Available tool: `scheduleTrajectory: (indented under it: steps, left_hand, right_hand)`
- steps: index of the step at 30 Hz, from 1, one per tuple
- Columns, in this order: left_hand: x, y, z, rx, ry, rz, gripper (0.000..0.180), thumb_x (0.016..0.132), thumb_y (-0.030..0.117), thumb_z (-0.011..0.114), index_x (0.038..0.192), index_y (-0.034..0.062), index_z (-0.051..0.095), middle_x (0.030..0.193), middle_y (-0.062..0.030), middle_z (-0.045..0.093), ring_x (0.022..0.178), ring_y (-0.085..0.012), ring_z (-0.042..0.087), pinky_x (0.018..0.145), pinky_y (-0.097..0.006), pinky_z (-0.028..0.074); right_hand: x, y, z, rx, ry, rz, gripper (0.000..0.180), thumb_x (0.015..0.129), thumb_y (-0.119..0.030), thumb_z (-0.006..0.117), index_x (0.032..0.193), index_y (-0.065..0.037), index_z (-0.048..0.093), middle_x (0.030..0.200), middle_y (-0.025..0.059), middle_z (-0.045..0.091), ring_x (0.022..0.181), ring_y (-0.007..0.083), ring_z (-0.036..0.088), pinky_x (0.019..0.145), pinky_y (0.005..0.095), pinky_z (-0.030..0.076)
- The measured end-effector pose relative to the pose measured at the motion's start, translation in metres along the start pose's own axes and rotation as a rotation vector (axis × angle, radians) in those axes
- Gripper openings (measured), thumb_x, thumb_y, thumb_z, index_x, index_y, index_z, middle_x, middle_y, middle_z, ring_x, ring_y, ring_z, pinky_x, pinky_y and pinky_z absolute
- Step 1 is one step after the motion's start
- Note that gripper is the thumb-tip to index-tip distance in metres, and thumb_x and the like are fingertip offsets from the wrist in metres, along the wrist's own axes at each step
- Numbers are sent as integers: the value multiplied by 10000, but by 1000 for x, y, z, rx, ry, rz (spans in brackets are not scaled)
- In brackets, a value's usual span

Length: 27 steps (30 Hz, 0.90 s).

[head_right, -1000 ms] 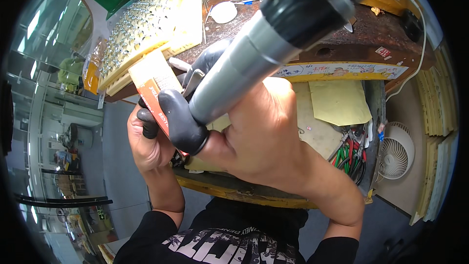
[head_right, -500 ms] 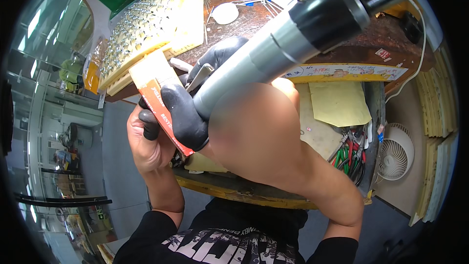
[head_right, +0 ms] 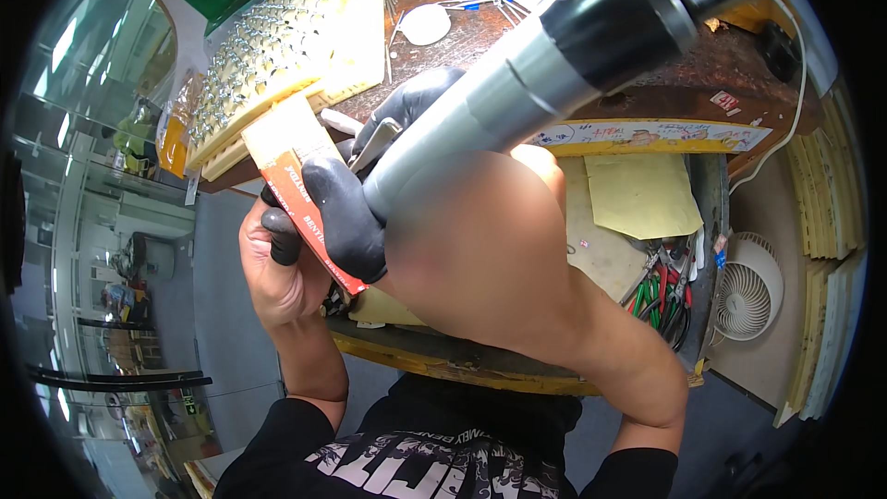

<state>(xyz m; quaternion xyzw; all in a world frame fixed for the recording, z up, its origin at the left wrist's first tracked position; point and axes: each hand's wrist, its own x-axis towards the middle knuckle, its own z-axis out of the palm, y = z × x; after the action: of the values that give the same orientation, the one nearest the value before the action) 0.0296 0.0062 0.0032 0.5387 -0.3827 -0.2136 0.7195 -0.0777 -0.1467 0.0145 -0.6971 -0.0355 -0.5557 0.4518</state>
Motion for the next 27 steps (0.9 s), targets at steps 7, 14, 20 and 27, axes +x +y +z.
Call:
scheduleTrajectory:
  steps: [7, 14, 20, 27]
  left_hand:
    - [0, 0, 1, 6, -3, 26, 679, 876, 440, 644, 1260, -103, 508, 1248, -199, 581, 1142, -275, 580, 1009, -424, 432]
    - [0, 1, 4, 4, 14, 10, 721, 870, 457, 642, 1281, -112, 479, 1262, -206, 567, 1158, -283, 569, 1021, -431, 425]
    - [1, 1, 5, -6, 9, 7, 738, 861, 469, 646, 1283, -112, 477, 1265, -205, 565, 1165, -283, 563, 1026, -430, 421]
    - [0, -1, 2, -26, 15, -7, 738, 860, 470, 648, 1281, -111, 479, 1266, -203, 564, 1161, -280, 566, 1016, -431, 430]
  right_hand:
    - [-4, 3, 0, -4, -3, 10, 99, 771, 2, 707, 684, -2, 660, 772, 98, 582, 618, 124, 585, 522, 238, 434]
    - [-5, 6, 0, -18, 6, -19, 78, 769, 8, 705, 700, 4, 671, 767, 103, 591, 610, 119, 591, 523, 234, 441]
    - [-5, 7, -1, -25, 3, -21, 64, 766, 12, 706, 710, 3, 675, 761, 103, 595, 612, 120, 591, 526, 235, 443]
    - [-3, 2, -4, -7, -18, 3, 57, 763, 25, 691, 718, -8, 687, 733, 94, 606, 664, 140, 593, 548, 250, 452]
